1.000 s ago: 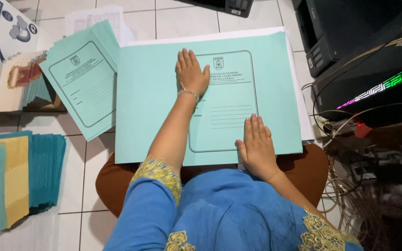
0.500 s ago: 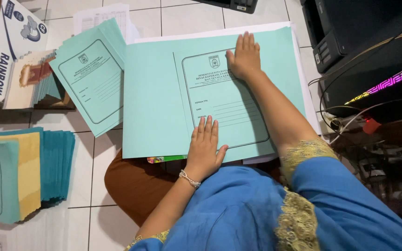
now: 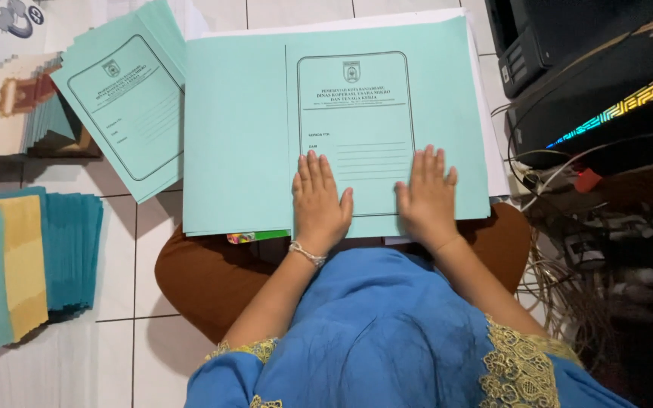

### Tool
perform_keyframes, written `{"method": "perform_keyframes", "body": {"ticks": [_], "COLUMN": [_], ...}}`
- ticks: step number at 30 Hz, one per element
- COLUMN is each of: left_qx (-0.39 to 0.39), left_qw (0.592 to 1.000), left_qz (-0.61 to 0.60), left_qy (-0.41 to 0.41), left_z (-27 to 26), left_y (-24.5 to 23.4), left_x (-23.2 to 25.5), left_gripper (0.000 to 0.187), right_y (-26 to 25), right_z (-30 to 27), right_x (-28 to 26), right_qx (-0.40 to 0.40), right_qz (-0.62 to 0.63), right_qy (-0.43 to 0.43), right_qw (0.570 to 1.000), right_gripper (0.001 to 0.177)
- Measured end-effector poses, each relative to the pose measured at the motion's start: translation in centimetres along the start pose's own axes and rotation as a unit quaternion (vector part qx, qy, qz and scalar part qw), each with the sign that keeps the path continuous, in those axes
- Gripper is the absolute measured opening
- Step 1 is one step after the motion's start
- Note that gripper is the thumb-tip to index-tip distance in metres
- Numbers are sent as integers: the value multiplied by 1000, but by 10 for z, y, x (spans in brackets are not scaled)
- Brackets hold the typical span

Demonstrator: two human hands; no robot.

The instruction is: The person sits on the floor and folds light green paper sheets in half, smoothing each fold with both hands. They repeat this process for multiple sheets, stacking the folded papers into a neat pile.

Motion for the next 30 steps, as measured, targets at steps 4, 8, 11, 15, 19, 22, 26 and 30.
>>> {"method": "perform_keyframes", "body": {"ticks": [4,8,11,15,19,22,26,30], "left_qx": [43,30,28,-2,-5,-2,53,-6], "left_qw": [991,998,1000,1000,1000,1000,997,999], "left_qz": [-6,-15,-2,9,6,9,53,-1], "left_qy": [130,46,-8,-14,-18,-21,-37,-49], "left_z": [-10,-13,-17,-15,-16,-17,-18,-17], "left_y": [17,-5,-8,-10,-6,-4,-3,-13], "left_x": [27,-5,-25,-25,-27,-26,-24,-20], "left_gripper": [70,69,73,77,77,77,75,76], "right_y": [16,6,-2,0,5,15,9,-13], "right_z": [-11,-19,-15,58,196,268,245,108], "right_x": [-51,-36,-20,-16,-16,-4,-13,-36], "right_qx": [-36,-18,-21,-12,-10,-18,-12,-42], "right_qz": [-10,8,28,16,33,-1,-2,19], "right_qy": [-82,-54,1,12,45,51,63,40], "right_qw": [996,998,999,1000,998,999,998,998], "right_gripper": [63,65,71,74,72,74,73,74]}}
Point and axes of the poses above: each hand's wrist, its own z-axis towards the middle knuckle, its own y-axis out of the palm, x = y × z, the point moved 3 cm from there along z, towards the middle knuckle
